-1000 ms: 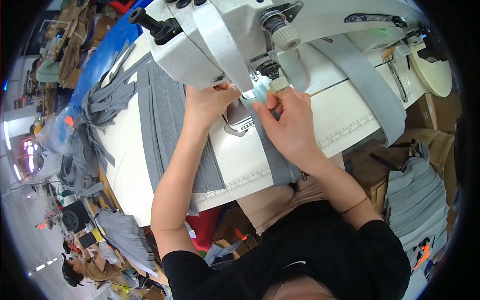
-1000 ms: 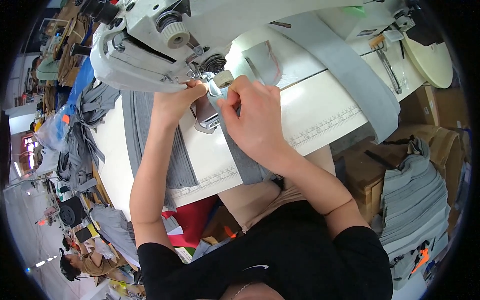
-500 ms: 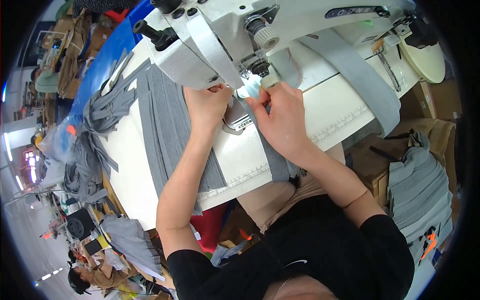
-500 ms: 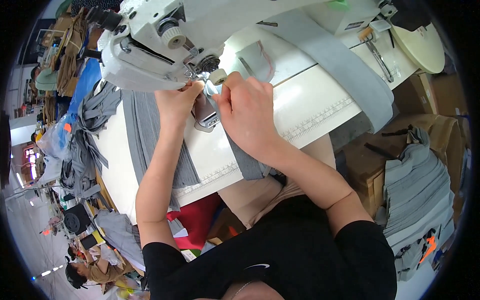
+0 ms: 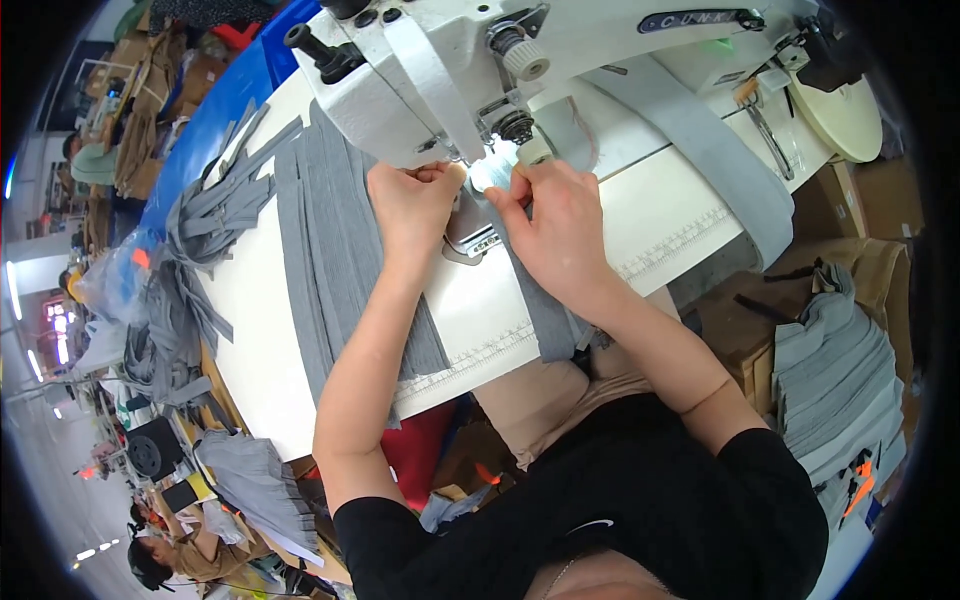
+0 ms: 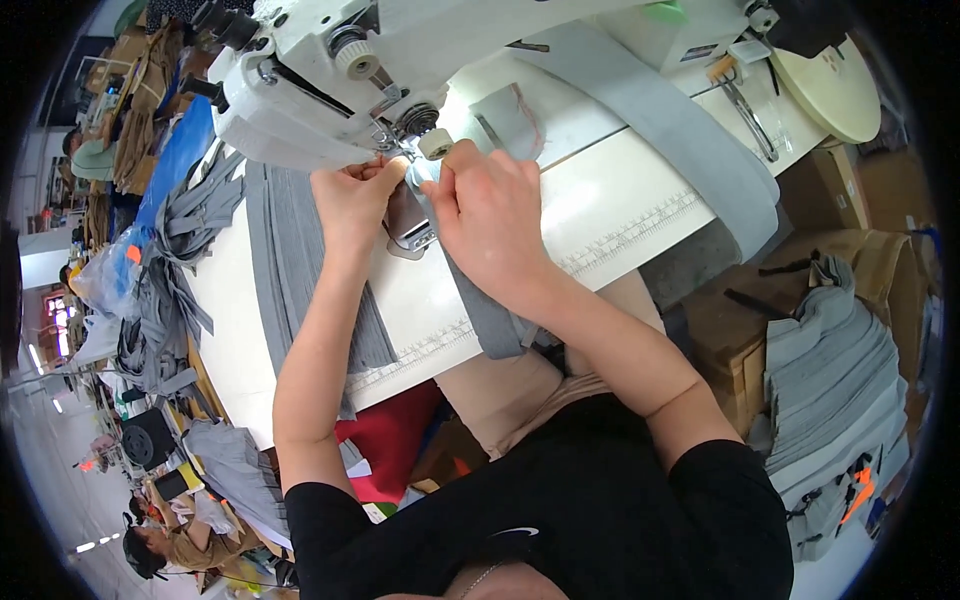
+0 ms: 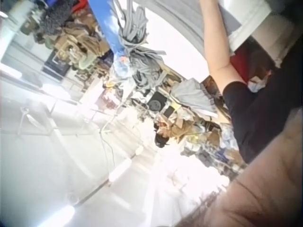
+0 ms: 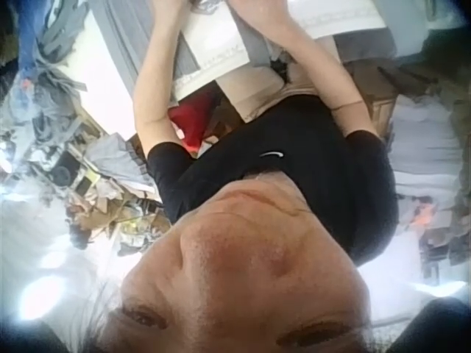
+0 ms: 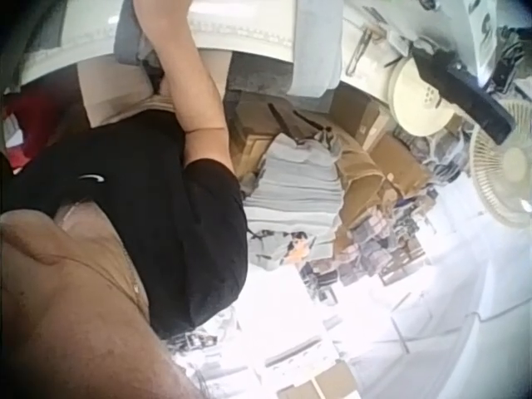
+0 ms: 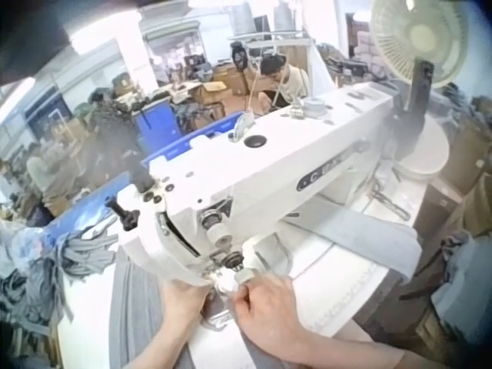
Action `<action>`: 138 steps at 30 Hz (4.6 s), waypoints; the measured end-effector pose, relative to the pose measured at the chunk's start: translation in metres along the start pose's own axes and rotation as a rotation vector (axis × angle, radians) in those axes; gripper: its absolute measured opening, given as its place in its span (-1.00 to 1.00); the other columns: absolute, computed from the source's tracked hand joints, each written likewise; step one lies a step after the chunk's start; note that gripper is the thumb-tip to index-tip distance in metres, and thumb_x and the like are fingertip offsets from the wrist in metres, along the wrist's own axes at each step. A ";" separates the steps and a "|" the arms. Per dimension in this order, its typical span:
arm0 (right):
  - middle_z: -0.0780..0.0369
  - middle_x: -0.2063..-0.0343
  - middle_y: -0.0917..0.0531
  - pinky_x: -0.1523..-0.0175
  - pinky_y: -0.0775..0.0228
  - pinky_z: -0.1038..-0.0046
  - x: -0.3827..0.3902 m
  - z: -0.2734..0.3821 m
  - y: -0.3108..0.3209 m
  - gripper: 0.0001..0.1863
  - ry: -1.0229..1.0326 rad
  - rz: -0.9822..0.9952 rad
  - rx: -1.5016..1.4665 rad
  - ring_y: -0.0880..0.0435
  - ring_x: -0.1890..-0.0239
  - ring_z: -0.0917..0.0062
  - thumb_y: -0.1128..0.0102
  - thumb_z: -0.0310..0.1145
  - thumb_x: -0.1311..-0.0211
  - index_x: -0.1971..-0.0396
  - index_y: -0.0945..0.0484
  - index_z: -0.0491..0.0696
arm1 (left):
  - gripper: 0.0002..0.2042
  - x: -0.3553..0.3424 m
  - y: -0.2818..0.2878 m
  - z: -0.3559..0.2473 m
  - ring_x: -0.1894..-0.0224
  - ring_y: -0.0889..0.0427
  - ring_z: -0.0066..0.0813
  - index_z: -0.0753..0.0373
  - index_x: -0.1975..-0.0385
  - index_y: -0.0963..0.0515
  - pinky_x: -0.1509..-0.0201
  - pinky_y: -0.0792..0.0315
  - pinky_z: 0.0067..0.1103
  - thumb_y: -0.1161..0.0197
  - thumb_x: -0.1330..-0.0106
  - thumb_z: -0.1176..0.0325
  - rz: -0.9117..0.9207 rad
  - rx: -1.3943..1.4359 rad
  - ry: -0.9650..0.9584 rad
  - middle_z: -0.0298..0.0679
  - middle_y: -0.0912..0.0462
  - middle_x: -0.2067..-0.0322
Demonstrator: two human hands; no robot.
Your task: The recorder is using an industrial sewing machine to sew together strips of gray fabric, occasionally aligning zippers and other components.
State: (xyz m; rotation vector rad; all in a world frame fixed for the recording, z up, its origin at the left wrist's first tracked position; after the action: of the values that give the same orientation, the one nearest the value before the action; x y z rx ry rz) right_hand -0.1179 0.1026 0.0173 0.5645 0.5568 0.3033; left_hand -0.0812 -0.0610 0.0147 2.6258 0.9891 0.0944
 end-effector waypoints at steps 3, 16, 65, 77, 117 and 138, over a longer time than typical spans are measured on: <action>0.33 0.58 -0.58 0.16 -0.20 0.26 0.001 0.000 0.000 -0.80 0.023 -0.008 -0.004 -0.56 0.37 0.34 -0.42 -0.37 -0.19 0.42 -0.50 0.00 | -0.90 0.004 0.004 -0.010 0.57 -0.56 -0.68 0.46 0.41 -0.66 0.49 -0.43 -0.63 -0.41 -0.11 0.58 0.007 -0.016 0.029 -0.32 -0.67 0.57; 0.04 0.18 -0.61 -0.04 -0.43 0.05 -0.050 -0.024 0.012 -0.74 0.323 0.100 0.180 -0.59 0.07 0.14 -0.38 -0.30 -0.27 0.29 -0.62 -0.21 | -0.78 0.024 0.006 0.004 0.37 -0.61 -0.56 0.41 0.26 -0.61 0.29 -0.50 -0.61 -0.50 -0.20 0.48 -0.036 -0.069 -0.112 -0.22 -0.71 0.36; 0.15 0.10 -0.64 -0.22 -0.31 0.15 -0.039 -0.034 0.043 -0.85 0.416 0.100 0.055 -0.56 -0.06 0.19 -0.28 -0.44 -0.20 0.23 -0.66 -0.08 | -0.82 0.054 0.027 -0.021 0.45 -0.36 -0.79 0.35 0.25 -0.68 0.43 -0.22 -0.73 -0.46 -0.35 0.36 0.062 -0.260 -0.139 -0.46 -0.57 0.46; 0.29 0.63 -0.54 0.47 -0.38 0.40 0.118 -0.046 0.112 -0.66 0.083 0.240 0.030 -0.55 0.59 0.43 -0.60 -0.20 -0.11 0.46 -0.58 -0.07 | -0.70 0.128 0.008 -0.015 0.55 -0.48 -0.66 0.28 0.35 -0.56 0.46 -0.35 -0.60 -0.35 -0.47 0.15 0.274 0.138 0.163 -0.32 -0.66 0.53; 0.17 0.63 -0.41 0.35 -0.22 0.31 0.177 -0.042 0.097 -0.69 -0.415 0.524 -0.486 -0.40 0.52 0.31 -0.40 -0.35 -0.32 0.53 -0.51 -0.18 | -0.61 0.254 0.039 0.033 0.02 -0.75 0.11 0.38 -0.12 -0.48 0.29 -0.79 -0.29 0.08 -0.64 0.15 0.454 1.249 0.573 0.18 -0.72 0.11; 0.11 0.57 -0.50 0.26 -0.32 0.23 0.212 -0.049 0.124 -0.70 -0.299 0.622 -0.363 -0.50 0.41 0.22 -0.33 -0.33 -0.36 0.50 -0.52 -0.20 | -0.90 0.259 -0.044 0.032 0.35 -0.64 -0.73 0.33 0.21 -0.75 0.22 -0.54 -0.65 -0.38 -0.41 0.44 0.404 0.528 0.442 -0.38 -0.77 0.36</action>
State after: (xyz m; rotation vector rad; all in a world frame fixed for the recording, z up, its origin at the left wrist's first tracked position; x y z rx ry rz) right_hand 0.0115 0.3115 -0.0328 0.4062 0.0165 0.8735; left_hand 0.0927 0.1299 -0.0441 3.3583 0.6449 0.6068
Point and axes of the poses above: each hand's wrist, its own x-axis away from the middle knuckle, its own y-axis out of the back of the hand, z = x × y, the point moved 1 cm from there along -x, towards the middle knuckle
